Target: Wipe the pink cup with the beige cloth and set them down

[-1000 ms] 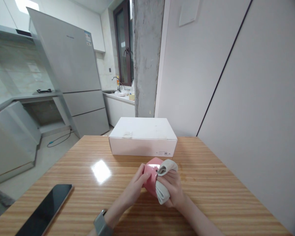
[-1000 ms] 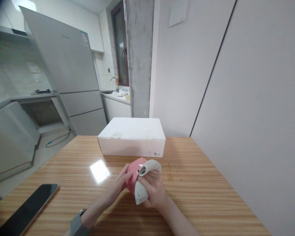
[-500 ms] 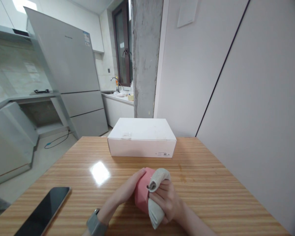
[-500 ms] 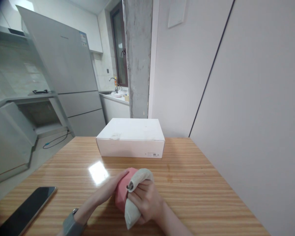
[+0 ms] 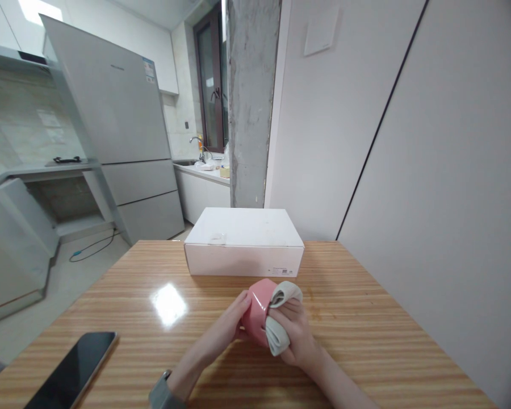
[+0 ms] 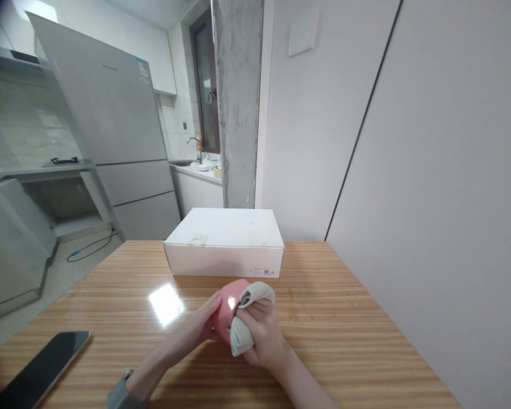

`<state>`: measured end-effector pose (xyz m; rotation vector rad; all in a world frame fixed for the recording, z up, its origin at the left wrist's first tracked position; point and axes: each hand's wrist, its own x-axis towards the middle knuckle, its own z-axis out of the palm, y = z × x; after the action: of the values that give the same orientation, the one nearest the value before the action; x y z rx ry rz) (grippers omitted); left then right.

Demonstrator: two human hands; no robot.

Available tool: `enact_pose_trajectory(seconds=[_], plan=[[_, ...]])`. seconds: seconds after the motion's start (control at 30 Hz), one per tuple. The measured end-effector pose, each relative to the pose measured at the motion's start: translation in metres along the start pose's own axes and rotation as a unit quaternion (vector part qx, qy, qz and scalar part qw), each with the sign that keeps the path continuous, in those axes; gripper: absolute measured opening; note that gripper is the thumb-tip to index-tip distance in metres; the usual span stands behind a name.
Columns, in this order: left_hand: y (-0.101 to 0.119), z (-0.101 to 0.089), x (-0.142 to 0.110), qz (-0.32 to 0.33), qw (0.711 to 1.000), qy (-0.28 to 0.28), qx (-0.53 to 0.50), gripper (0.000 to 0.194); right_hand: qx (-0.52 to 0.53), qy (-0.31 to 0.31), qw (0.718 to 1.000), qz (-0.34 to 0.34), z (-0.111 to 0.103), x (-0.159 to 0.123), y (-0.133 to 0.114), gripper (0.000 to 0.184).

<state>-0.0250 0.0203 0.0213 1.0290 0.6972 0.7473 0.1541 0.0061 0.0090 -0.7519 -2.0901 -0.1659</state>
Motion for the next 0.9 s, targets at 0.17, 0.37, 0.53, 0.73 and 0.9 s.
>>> enact_pose_trajectory(seconds=[0.17,0.37,0.53,0.73,0.9], plan=[[-0.005,-0.001,0.005,0.043,0.995,-0.017,-0.083,0.033,-0.027,0.035,0.998,-0.051,-0.001,0.002,-0.006,0.030],[0.004,-0.014,-0.004,-0.012,0.999,0.029,-0.027,0.049,-0.037,0.038,0.982,-0.180,0.003,0.012,-0.032,0.042],[0.021,-0.007,-0.017,-0.040,0.989,0.084,0.119,0.054,-0.040,0.033,0.980,-0.193,0.002,0.012,-0.030,0.037],[0.018,-0.003,-0.013,-0.005,0.992,0.053,0.116,0.057,-0.033,0.014,0.989,-0.140,0.004,0.005,-0.006,0.032],[0.007,0.003,-0.006,0.064,0.995,-0.068,-0.020,0.042,-0.009,0.034,0.999,-0.013,-0.005,0.002,0.000,0.034]])
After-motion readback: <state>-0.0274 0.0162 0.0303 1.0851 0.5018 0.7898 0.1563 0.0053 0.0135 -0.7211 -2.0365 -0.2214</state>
